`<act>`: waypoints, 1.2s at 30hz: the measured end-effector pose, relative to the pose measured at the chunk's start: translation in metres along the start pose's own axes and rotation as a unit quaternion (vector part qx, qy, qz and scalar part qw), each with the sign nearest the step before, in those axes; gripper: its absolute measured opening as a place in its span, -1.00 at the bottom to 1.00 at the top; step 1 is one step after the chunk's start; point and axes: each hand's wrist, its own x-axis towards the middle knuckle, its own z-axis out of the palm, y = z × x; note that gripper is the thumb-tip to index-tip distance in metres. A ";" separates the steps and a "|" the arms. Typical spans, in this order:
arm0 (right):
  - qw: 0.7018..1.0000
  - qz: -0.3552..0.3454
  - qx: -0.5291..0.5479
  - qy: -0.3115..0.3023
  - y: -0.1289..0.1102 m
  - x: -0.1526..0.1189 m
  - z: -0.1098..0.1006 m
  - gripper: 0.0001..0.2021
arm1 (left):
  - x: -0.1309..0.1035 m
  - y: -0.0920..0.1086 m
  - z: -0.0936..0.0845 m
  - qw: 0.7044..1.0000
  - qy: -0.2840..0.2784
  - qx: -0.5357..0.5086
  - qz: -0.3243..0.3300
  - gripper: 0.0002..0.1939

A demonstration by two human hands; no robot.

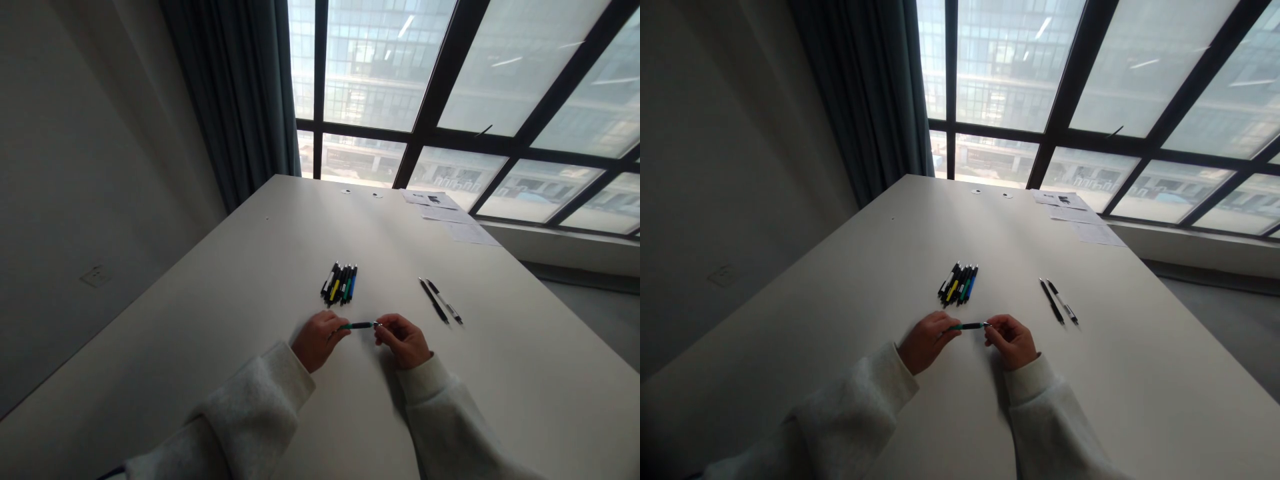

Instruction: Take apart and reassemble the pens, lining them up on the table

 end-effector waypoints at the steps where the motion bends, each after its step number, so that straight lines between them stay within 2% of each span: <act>1: 1.000 -0.006 -0.010 -0.004 0.001 0.000 0.000 -0.73 | 0.000 0.000 0.000 1.000 0.000 0.000 0.002 -0.79; 6: 0.998 -0.031 -0.058 -0.016 0.003 -0.001 0.001 -0.71 | 0.000 -0.002 0.000 1.000 0.003 0.019 0.014 -0.83; 14: 0.992 -0.034 -0.119 -0.020 0.001 -0.003 0.002 -0.66 | -0.002 -0.005 -0.001 0.993 0.003 0.107 0.052 -0.86; 21: 0.982 -0.040 -0.183 -0.041 -0.002 -0.003 0.001 -0.62 | -0.002 -0.005 -0.001 0.989 0.026 0.117 0.086 -0.86; 27: 0.966 -0.015 -0.251 -0.060 -0.008 -0.004 0.001 -0.42 | -0.001 -0.002 -0.003 0.988 0.019 0.119 0.097 -0.85; 30: 0.972 0.006 -0.226 -0.062 -0.007 -0.005 0.001 -0.37 | -0.001 -0.002 -0.003 0.989 0.016 0.111 0.093 -0.86; 36: 0.992 -0.018 -0.103 -0.063 -0.002 -0.007 0.004 -0.64 | -0.002 -0.003 -0.002 0.991 0.019 0.105 0.078 -0.86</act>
